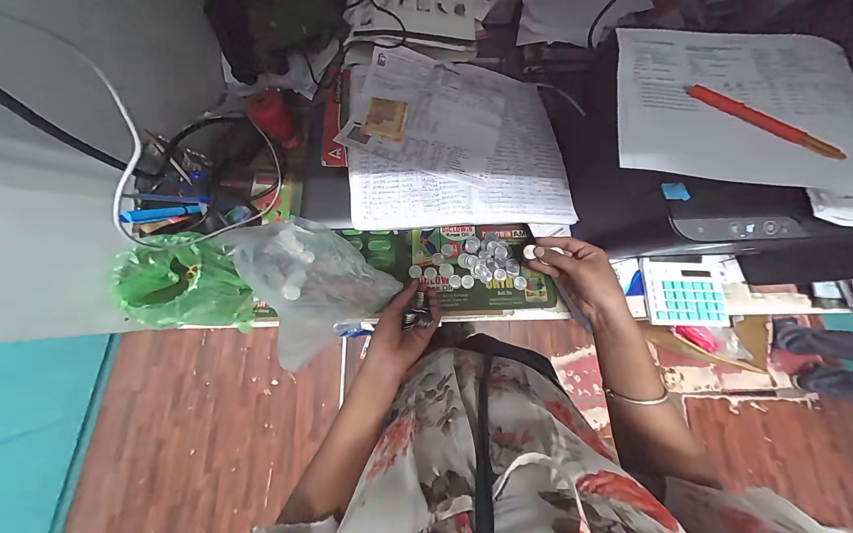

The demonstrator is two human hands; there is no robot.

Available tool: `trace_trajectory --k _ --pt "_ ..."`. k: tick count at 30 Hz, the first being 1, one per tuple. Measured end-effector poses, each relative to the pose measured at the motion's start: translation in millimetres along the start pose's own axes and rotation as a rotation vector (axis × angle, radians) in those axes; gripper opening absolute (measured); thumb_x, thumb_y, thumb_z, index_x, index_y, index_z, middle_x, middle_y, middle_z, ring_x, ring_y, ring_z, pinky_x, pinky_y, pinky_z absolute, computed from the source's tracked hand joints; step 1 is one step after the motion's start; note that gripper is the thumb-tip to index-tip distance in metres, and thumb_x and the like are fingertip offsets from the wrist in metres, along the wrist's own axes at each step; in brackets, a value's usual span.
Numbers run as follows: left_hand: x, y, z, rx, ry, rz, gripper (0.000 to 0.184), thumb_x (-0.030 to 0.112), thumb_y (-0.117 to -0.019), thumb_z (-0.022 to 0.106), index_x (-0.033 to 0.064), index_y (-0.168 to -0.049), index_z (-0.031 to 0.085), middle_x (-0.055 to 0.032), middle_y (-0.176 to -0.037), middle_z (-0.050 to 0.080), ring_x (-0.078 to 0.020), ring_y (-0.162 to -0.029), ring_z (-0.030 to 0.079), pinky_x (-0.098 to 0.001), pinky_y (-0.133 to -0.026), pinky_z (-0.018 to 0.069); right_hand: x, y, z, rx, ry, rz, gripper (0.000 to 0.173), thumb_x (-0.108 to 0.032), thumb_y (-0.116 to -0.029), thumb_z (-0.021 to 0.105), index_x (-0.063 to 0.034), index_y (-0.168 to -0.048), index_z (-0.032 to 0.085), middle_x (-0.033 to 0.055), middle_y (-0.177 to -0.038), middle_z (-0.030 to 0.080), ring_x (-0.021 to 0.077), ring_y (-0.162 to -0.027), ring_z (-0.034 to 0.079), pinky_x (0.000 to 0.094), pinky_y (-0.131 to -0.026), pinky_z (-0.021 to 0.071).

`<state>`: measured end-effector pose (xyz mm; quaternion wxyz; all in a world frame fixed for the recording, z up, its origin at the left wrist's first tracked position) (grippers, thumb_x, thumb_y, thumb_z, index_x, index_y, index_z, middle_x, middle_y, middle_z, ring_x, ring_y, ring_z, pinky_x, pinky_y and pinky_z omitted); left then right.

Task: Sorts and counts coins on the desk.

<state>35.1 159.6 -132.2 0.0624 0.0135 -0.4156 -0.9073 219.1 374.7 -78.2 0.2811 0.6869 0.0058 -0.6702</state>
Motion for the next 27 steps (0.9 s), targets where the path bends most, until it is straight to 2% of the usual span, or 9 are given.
trace_trajectory --k 2,6,9,12,14,16,18,22,27 --pt "0.2 0.2 0.4 -0.010 0.000 0.003 0.022 0.021 -0.1068 0.046 0.0037 -0.102 0.059 -0.0094 -0.086 0.068 -0.0144 -0.071 0.070 -0.0241 -0.063 0.0609 1.4 -1.7 0.4 0.012 0.012 -0.025 0.011 0.006 -0.0936 0.066 0.0055 -0.104 0.069 0.0126 -0.093 0.075 0.0215 -0.080 0.075 0.0363 -0.080 0.0652" --pt "0.1 0.4 -0.8 -0.012 0.009 0.005 0.022 0.020 -0.1067 0.047 0.0037 -0.102 0.060 -0.0096 -0.086 0.068 -0.0145 -0.070 0.070 -0.0242 -0.063 0.0611 0.9 0.0 0.8 -0.114 -0.186 0.091 0.029 -0.002 -0.1076 0.039 0.0098 -0.123 0.061 0.0198 -0.108 0.074 0.0263 -0.097 0.075 0.0376 -0.092 0.0618" --pt "-0.2 0.6 -1.2 -0.013 0.007 0.009 0.022 0.020 -0.1066 0.047 0.0036 -0.101 0.060 -0.0097 -0.086 0.068 -0.0146 -0.070 0.071 -0.0244 -0.062 0.0612 0.9 2.1 -1.0 -0.194 -0.241 0.108 0.037 0.002 -0.1045 0.031 0.0106 -0.128 0.058 0.0222 -0.115 0.072 0.0278 -0.103 0.074 0.0378 -0.096 0.0601" --pt "-0.4 -0.1 -0.8 -0.022 -0.003 0.011 0.022 0.021 -0.1068 0.047 0.0038 -0.101 0.060 -0.0097 -0.086 0.068 -0.0148 -0.070 0.071 -0.0246 -0.063 0.0612 -1.7 3.3 -1.6 -0.196 -0.191 0.095 0.033 0.006 -0.1035 0.038 0.0102 -0.129 0.059 0.0203 -0.115 0.072 0.0252 -0.102 0.074 0.0348 -0.094 0.0607" --pt "-0.3 0.2 -0.1 -0.021 -0.007 0.014 0.022 0.021 -0.1069 0.047 0.0037 -0.101 0.060 -0.0098 -0.086 0.068 -0.0148 -0.070 0.071 -0.0247 -0.063 0.0613 -2.2 2.8 -1.9 -0.119 -0.119 0.070 0.024 0.006 -0.1018 0.051 0.0090 -0.121 0.065 0.0177 -0.107 0.074 0.0240 -0.093 0.076 0.0349 -0.087 0.0634" --pt "-0.4 0.8 0.2 -0.016 -0.017 0.018 0.023 0.021 -0.1071 0.046 0.0038 -0.101 0.060 -0.0091 -0.086 0.068 -0.0143 -0.070 0.071 -0.0244 -0.063 0.0611 -1.3 1.5 -1.2 -0.023 -0.018 0.009 0.015 0.007 -0.0946 0.064 0.0064 -0.108 0.070 0.0135 -0.097 0.075 0.0217 -0.082 0.075 0.0352 -0.079 0.0651" --pt "-0.4 0.8 -0.2 -0.014 -0.037 0.022 0.024 0.021 -0.1075 0.046 0.0040 -0.102 0.060 -0.0089 -0.085 0.068 -0.0141 -0.070 0.071 -0.0243 -0.063 0.0611 1.4 -0.5 -0.1 0.002 0.031 -0.027 0.011 0.005 -0.0936 0.067 0.0048 -0.104 0.070 0.0123 -0.096 0.074 0.0212 -0.081 0.075 0.0366 -0.080 0.0652" --pt "-0.2 1.1 -0.1 -0.017 -0.039 0.028 0.024 0.021 -0.1074 0.046 0.0032 -0.102 0.060 -0.0098 -0.086 0.068 -0.0148 -0.070 0.071 -0.0245 -0.062 0.0612 5.1 -0.9 2.1 -0.102 -0.143 0.094 0.029 -0.006 -0.1091 0.041 0.0087 -0.123 0.062 0.0189 -0.112 0.072 0.0261 -0.096 0.075 0.0393 -0.090 0.0625" --pt "-0.8 1.8 -0.3 -0.035 -0.022 0.032 0.024 0.020 -0.1076 0.045 0.0028 -0.101 0.060 -0.0101 -0.085 0.068 -0.0147 -0.070 0.071 -0.0246 -0.063 0.0613 4.0 2.9 -0.8 -0.280 -0.232 0.126 0.041 0.003 -0.1033 0.030 0.0097 -0.136 0.054 0.0233 -0.125 0.068 0.0292 -0.111 0.071 0.0393 -0.101 0.0574"
Point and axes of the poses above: each hand's wrist, its own y-axis away from the middle knuckle, its own z-axis out of the palm, x = y × z, the point moved 6 cm from there along -y, towards the middle knuckle
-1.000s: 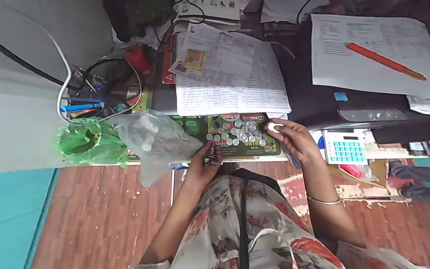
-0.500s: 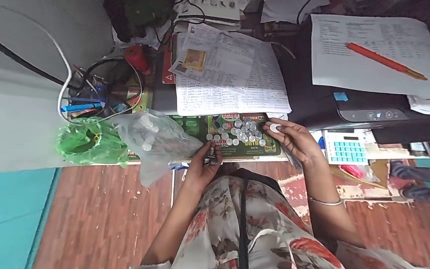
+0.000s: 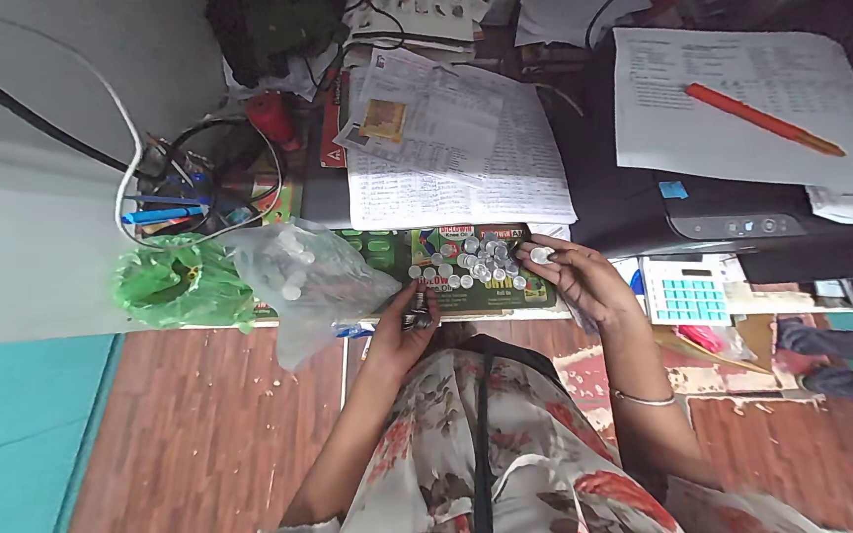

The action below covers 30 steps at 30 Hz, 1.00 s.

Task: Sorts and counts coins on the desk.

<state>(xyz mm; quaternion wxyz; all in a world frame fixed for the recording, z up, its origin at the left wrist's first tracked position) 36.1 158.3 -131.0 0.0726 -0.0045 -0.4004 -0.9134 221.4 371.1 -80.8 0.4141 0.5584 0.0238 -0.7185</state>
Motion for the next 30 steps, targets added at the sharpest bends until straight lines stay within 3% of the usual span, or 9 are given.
trace_trajectory --k 3,7,9,12,15,19,23,25,30 --pt "0.2 -0.3 0.4 0.000 0.002 -0.001 0.025 0.021 -0.1077 0.045 0.0027 -0.101 0.061 -0.0103 -0.085 0.068 -0.0150 -0.070 0.071 -0.0247 -0.063 0.0612 -3.4 2.2 1.2 0.028 0.069 -0.004 0.037 0.009 -0.1011 0.041 0.0083 -0.135 0.057 0.0206 -0.122 0.070 0.0257 -0.105 0.073 0.0355 -0.096 0.0599" --pt "-0.2 -1.6 0.2 -0.002 -0.002 -0.004 0.025 0.021 -0.1076 0.045 0.0032 -0.100 0.061 -0.0098 -0.085 0.069 -0.0148 -0.070 0.071 -0.0247 -0.062 0.0612 -4.4 0.1 1.2 0.207 0.195 -0.064 0.020 0.009 -0.0939 0.063 0.0063 -0.113 0.069 0.0145 -0.102 0.074 0.0208 -0.084 0.075 0.0336 -0.082 0.0644" --pt "-0.2 -2.3 -0.4 -0.007 -0.007 -0.005 0.025 0.021 -0.1076 0.045 0.0034 -0.101 0.061 -0.0097 -0.085 0.068 -0.0147 -0.070 0.071 -0.0248 -0.062 0.0612 -2.6 -1.1 0.8 0.182 0.175 -0.067 0.021 0.005 -0.0984 0.059 0.0081 -0.117 0.067 0.0175 -0.106 0.074 0.0249 -0.091 0.076 0.0367 -0.087 0.0638" --pt "0.4 -2.6 -0.7 -0.004 0.001 -0.002 0.024 0.021 -0.1074 0.045 0.0032 -0.102 0.060 -0.0101 -0.085 0.068 -0.0150 -0.069 0.071 -0.0249 -0.062 0.0611 -0.9 0.2 0.9 0.073 0.058 -0.025 0.032 -0.001 -0.1075 0.038 0.0102 -0.129 0.059 0.0222 -0.118 0.071 0.0295 -0.105 0.073 0.0401 -0.096 0.0601" --pt "0.4 -1.6 -1.0 0.006 0.010 0.000 0.023 0.020 -0.1073 0.045 0.0030 -0.102 0.060 -0.0104 -0.085 0.068 -0.0153 -0.069 0.071 -0.0252 -0.062 0.0612 -0.6 2.9 -0.4 -0.013 -0.001 -0.001 0.040 0.000 -0.1050 0.029 0.0096 -0.134 0.055 0.0230 -0.125 0.068 0.0294 -0.112 0.071 0.0397 -0.101 0.0576" --pt "0.3 -1.7 -0.8 0.003 -0.002 0.005 0.023 0.021 -0.1074 0.046 0.0033 -0.103 0.061 -0.0101 -0.086 0.069 -0.0152 -0.070 0.071 -0.0256 -0.063 0.0615 -2.7 4.4 -0.9 0.026 0.060 -0.013 0.035 0.006 -0.1039 0.039 0.0088 -0.134 0.057 0.0205 -0.121 0.070 0.0258 -0.105 0.073 0.0355 -0.096 0.0600" --pt "0.7 -2.1 -0.6 0.010 -0.010 0.003 0.024 0.021 -0.1075 0.045 0.0038 -0.102 0.060 -0.0100 -0.086 0.068 -0.0153 -0.070 0.071 -0.0254 -0.062 0.0612 -1.9 0.3 -0.9 0.229 0.184 -0.085 0.022 0.009 -0.0944 0.063 0.0074 -0.115 0.067 0.0157 -0.102 0.074 0.0220 -0.084 0.076 0.0346 -0.082 0.0646" --pt "0.6 -2.2 -0.8 0.012 -0.004 -0.003 0.023 0.021 -0.1074 0.045 0.0037 -0.102 0.060 -0.0100 -0.086 0.068 -0.0153 -0.070 0.071 -0.0257 -0.063 0.0613 0.0 -1.8 -1.5 0.251 0.212 -0.118 0.020 0.008 -0.0929 0.066 0.0066 -0.112 0.068 0.0154 -0.100 0.074 0.0229 -0.084 0.076 0.0362 -0.082 0.0647" --pt "0.5 0.2 0.6 0.023 0.017 -0.012 0.021 0.019 -0.1066 0.047 0.0033 -0.102 0.060 -0.0105 -0.085 0.068 -0.0156 -0.070 0.071 -0.0258 -0.062 0.0616 0.7 0.3 1.6 0.096 0.018 -0.036 0.035 -0.004 -0.1085 0.034 0.0090 -0.133 0.055 0.0222 -0.116 0.071 0.0287 -0.103 0.074 0.0399 -0.095 0.0603"
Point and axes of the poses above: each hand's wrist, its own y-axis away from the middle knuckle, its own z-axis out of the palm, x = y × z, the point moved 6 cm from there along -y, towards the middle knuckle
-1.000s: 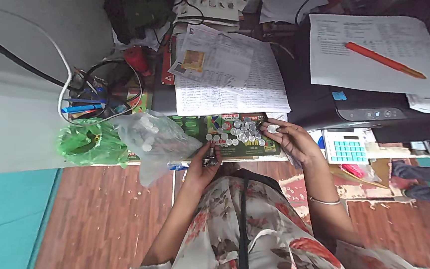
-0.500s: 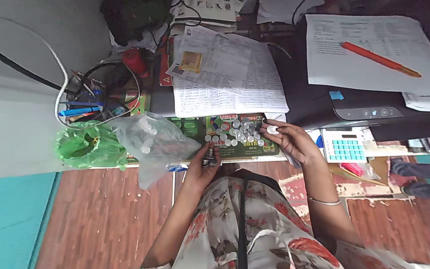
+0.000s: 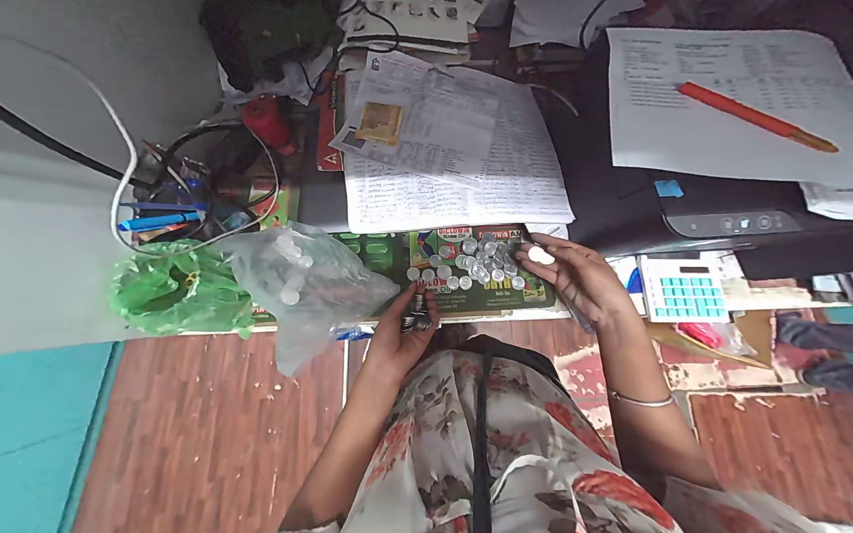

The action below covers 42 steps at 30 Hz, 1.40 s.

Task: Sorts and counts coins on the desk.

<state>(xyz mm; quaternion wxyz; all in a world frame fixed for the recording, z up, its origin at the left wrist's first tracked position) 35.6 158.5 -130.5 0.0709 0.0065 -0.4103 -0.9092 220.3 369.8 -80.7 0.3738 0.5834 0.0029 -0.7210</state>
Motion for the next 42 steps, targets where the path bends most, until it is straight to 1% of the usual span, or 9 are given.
trace_trajectory --k 9,13,16,19,27,32,35,37,42 --pt "0.2 -1.2 0.1 -0.025 -0.011 0.000 0.022 0.020 -0.1070 0.046 0.0030 -0.104 0.060 -0.0100 -0.086 0.068 -0.0157 -0.070 0.070 -0.0256 -0.063 0.0612 -5.2 3.7 1.5 0.035 0.123 -0.063 0.031 0.010 -0.0994 0.049 0.0091 -0.127 0.061 0.0202 -0.114 0.073 0.0265 -0.099 0.075 0.0372 -0.091 0.0625" --pt "-0.4 -0.3 -0.1 -0.024 -0.007 -0.006 0.023 0.020 -0.1069 0.047 0.0031 -0.101 0.061 -0.0100 -0.085 0.068 -0.0156 -0.070 0.070 -0.0257 -0.063 0.0611 -8.4 5.2 7.7 0.145 0.920 -0.523 0.025 -0.007 -0.0996 0.061 -0.0047 -0.121 0.073 0.0075 -0.104 0.076 0.0112 -0.085 0.072 0.0296 -0.080 0.0600" --pt "-0.3 -0.5 0.2 -0.029 -0.009 -0.009 0.023 0.021 -0.1072 0.045 0.0042 -0.102 0.060 -0.0093 -0.085 0.068 -0.0151 -0.070 0.070 -0.0252 -0.063 0.0610 1.2 9.2 21.9 0.058 1.239 -0.657 0.029 -0.008 -0.1025 0.055 -0.0026 -0.125 0.072 0.0171 -0.109 0.076 0.0277 -0.095 0.075 0.0473 -0.088 0.0584" --pt "0.5 -0.3 -0.2 -0.025 -0.005 -0.004 0.023 0.020 -0.1071 0.046 0.0035 -0.101 0.060 -0.0097 -0.085 0.068 -0.0150 -0.070 0.070 -0.0252 -0.062 0.0609 -2.6 8.1 6.7 0.137 0.906 -0.554 0.029 -0.009 -0.1045 0.054 0.0018 -0.127 0.068 0.0123 -0.118 0.074 0.0164 -0.104 0.073 0.0345 -0.096 0.0586" --pt "-0.5 -0.1 2.0 -0.043 0.006 -0.029 0.026 0.020 -0.1077 0.043 0.0007 -0.107 0.061 -0.0145 -0.092 0.070 -0.0194 -0.079 0.073 -0.0273 -0.067 0.0622 -8.6 7.1 1.3 -0.034 -0.108 -0.048 0.046 0.006 -0.1026 0.025 0.0077 -0.145 0.044 0.0237 -0.134 0.062 0.0295 -0.118 0.067 0.0400 -0.104 0.0546" --pt "-2.5 -0.6 3.8 -0.134 0.043 -0.064 0.034 0.021 -0.1089 0.038 -0.0014 -0.113 0.062 -0.0182 -0.104 0.071 -0.0240 -0.091 0.074 -0.0310 -0.077 0.0624 -6.9 6.7 4.2 -0.010 0.033 -0.184 0.045 0.006 -0.1012 0.029 0.0087 -0.142 0.048 0.0216 -0.136 0.063 0.0280 -0.121 0.067 0.0402 -0.105 0.0545" --pt "-2.9 1.1 5.3 -0.149 0.081 -0.060 0.032 0.019 -0.1083 0.039 -0.0021 -0.119 0.060 -0.0206 -0.113 0.070 -0.0277 -0.101 0.073 -0.0348 -0.084 0.0617 1.7 9.2 21.4 0.031 0.777 -0.486 0.042 -0.003 -0.1014 0.040 0.0030 -0.138 0.059 0.0133 -0.140 0.063 0.0146 -0.126 0.062 0.0308 -0.107 0.0499" --pt "-3.9 2.3 6.3 -0.183 0.082 -0.064 0.033 0.019 -0.1087 0.038 -0.0026 -0.123 0.059 -0.0218 -0.117 0.070 -0.0299 -0.107 0.071 -0.0373 -0.090 0.0602 12.3 14.2 38.9 -0.007 1.106 -0.661 0.045 -0.004 -0.0964 0.040 0.0000 -0.134 0.065 0.0166 -0.143 0.060 0.0257 -0.136 0.056 0.0421 -0.113 0.0458" --pt "-6.1 9.1 16.1 -0.249 0.129 -0.083 0.038 0.019 -0.1090 0.033 -0.0045 -0.127 0.057 -0.0229 -0.122 0.068 -0.0322 -0.114 0.069 -0.0405 -0.096 0.0579 14.5 30.7 64.7 -0.001 0.896 -0.700 0.041 -0.002 -0.0945 0.042 0.0031 -0.125 0.069 0.0193 -0.137 0.064 0.0244 -0.132 0.059 0.0367 -0.109 0.0494"
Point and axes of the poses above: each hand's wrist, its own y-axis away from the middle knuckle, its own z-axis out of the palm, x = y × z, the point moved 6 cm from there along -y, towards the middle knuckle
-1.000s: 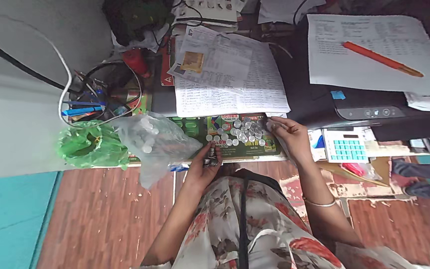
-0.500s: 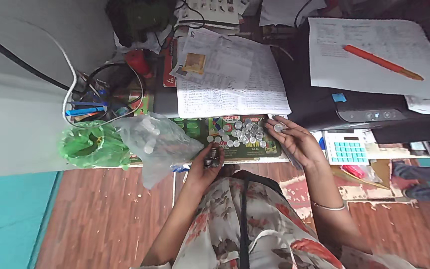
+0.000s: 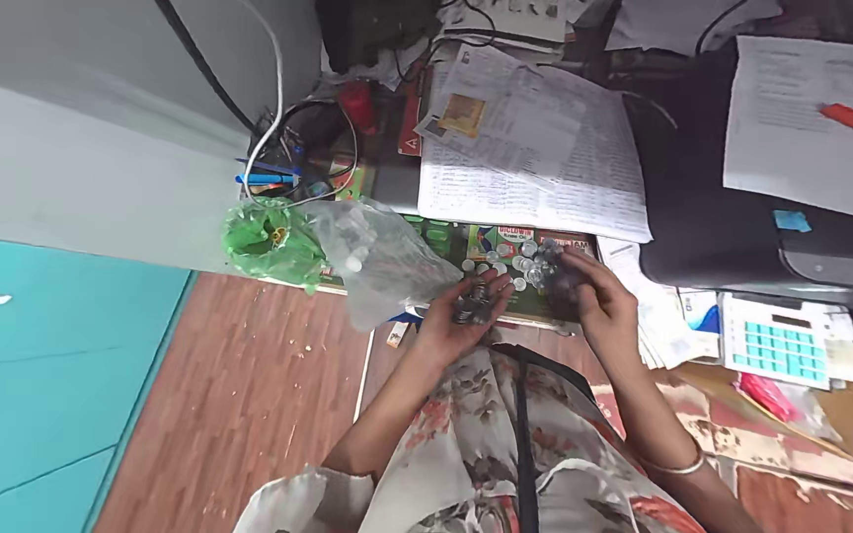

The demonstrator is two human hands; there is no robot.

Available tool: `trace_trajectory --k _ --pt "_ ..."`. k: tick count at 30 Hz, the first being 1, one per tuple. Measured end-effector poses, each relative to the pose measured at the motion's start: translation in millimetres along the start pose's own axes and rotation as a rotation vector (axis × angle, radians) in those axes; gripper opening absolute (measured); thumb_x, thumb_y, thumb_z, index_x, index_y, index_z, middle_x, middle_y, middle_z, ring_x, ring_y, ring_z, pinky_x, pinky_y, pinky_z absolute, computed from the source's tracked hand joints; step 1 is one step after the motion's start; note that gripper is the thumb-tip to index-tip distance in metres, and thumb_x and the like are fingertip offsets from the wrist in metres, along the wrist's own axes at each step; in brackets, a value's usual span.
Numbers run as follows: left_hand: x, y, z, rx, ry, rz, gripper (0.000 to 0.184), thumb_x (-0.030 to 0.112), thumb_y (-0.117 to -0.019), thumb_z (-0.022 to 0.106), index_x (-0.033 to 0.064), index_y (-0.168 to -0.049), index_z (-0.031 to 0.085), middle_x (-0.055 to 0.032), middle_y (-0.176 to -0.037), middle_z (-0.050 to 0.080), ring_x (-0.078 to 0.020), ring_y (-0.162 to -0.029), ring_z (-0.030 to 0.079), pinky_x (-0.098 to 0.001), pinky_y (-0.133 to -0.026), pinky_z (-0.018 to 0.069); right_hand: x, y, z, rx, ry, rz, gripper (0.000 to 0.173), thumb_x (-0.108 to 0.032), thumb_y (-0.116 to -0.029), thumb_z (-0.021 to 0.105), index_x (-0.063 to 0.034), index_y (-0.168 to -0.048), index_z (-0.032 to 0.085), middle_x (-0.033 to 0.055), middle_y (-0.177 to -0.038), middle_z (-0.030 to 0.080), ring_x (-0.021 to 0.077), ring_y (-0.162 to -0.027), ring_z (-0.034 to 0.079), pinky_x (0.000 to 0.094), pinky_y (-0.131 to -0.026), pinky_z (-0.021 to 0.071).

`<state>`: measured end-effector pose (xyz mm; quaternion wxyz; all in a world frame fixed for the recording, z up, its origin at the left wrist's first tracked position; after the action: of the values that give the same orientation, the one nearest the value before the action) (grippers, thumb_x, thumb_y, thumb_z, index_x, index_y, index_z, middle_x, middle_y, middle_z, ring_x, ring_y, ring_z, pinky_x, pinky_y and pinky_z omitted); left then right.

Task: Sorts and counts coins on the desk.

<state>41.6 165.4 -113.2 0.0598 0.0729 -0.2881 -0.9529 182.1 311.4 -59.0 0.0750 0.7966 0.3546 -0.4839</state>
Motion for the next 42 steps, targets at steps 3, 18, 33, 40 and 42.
trace_trajectory --k 3,18,33,40,42 --pt "-2.7 2.4 8.7 -0.044 -0.010 -0.003 0.038 0.016 -0.1076 0.033 -0.0055 -0.129 0.056 -0.0236 -0.124 0.067 -0.0327 -0.117 0.068 -0.0407 -0.098 0.0566 -24.5 9.8 17.8 -0.013 -0.311 0.101 0.036 0.000 -0.0992 0.043 0.0081 -0.126 0.064 0.0173 -0.134 0.065 0.0197 -0.125 0.063 0.0343 -0.106 0.0527" --pt "-22.1 13.7 50.6 -0.052 -0.144 0.010 0.036 0.024 -0.1097 0.033 0.0041 -0.116 0.063 -0.0119 -0.107 0.071 -0.0191 -0.100 0.071 -0.0313 -0.085 0.0584 -90.8 28.6 52.4 -0.132 0.201 -0.445 0.025 -0.020 -0.1045 0.057 -0.0042 -0.117 0.073 0.0140 -0.129 0.070 0.0314 -0.134 0.057 0.0490 -0.118 0.0397" --pt "-37.0 7.5 46.9 0.186 -0.215 0.013 0.028 0.024 -0.1089 0.040 0.0060 -0.123 0.055 -0.0115 -0.103 0.065 -0.0207 -0.090 0.067 -0.0351 -0.082 0.0582 -44.7 4.9 26.7 -0.069 -0.139 0.115 0.025 -0.026 -0.0985 0.062 -0.0098 -0.108 0.079 0.0155 -0.140 0.059 0.0218 -0.130 0.054 0.0338 -0.105 0.0472" --pt "-38.1 5.7 54.8 0.160 -0.343 0.277 0.032 0.018 -0.1101 0.037 -0.0014 -0.121 0.060 -0.0131 -0.107 0.070 -0.0211 -0.097 0.070 -0.0350 -0.089 0.0575 -41.3 17.8 48.9 0.136 -0.885 0.515 0.038 -0.018 -0.1119 0.028 -0.0009 -0.131 0.057 0.0029 -0.106 0.066 0.0082 -0.094 0.064 0.0240 -0.085 0.0543" --pt "-46.2 7.2 56.5 0.078 -0.632 0.461 0.034 0.016 -0.1105 0.035 -0.0028 -0.122 0.061 -0.0105 -0.117 0.066 -0.0157 -0.109 0.064 -0.0326 -0.098 0.0522 -43.7 22.8 59.5 0.223 -1.084 0.657 0.039 -0.026 -0.1129 0.025 -0.0090 -0.117 0.060 -0.0020 -0.101 0.068 0.0047 -0.096 0.065 0.0223 -0.085 0.0549"
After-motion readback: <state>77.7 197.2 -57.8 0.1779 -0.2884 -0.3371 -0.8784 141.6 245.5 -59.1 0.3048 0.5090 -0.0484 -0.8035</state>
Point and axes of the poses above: each hand's wrist, its own y-axis away from the middle knuckle, its own z-axis out of the palm, x = y × z, the point moved 6 cm from there along -y, towards the middle knuckle
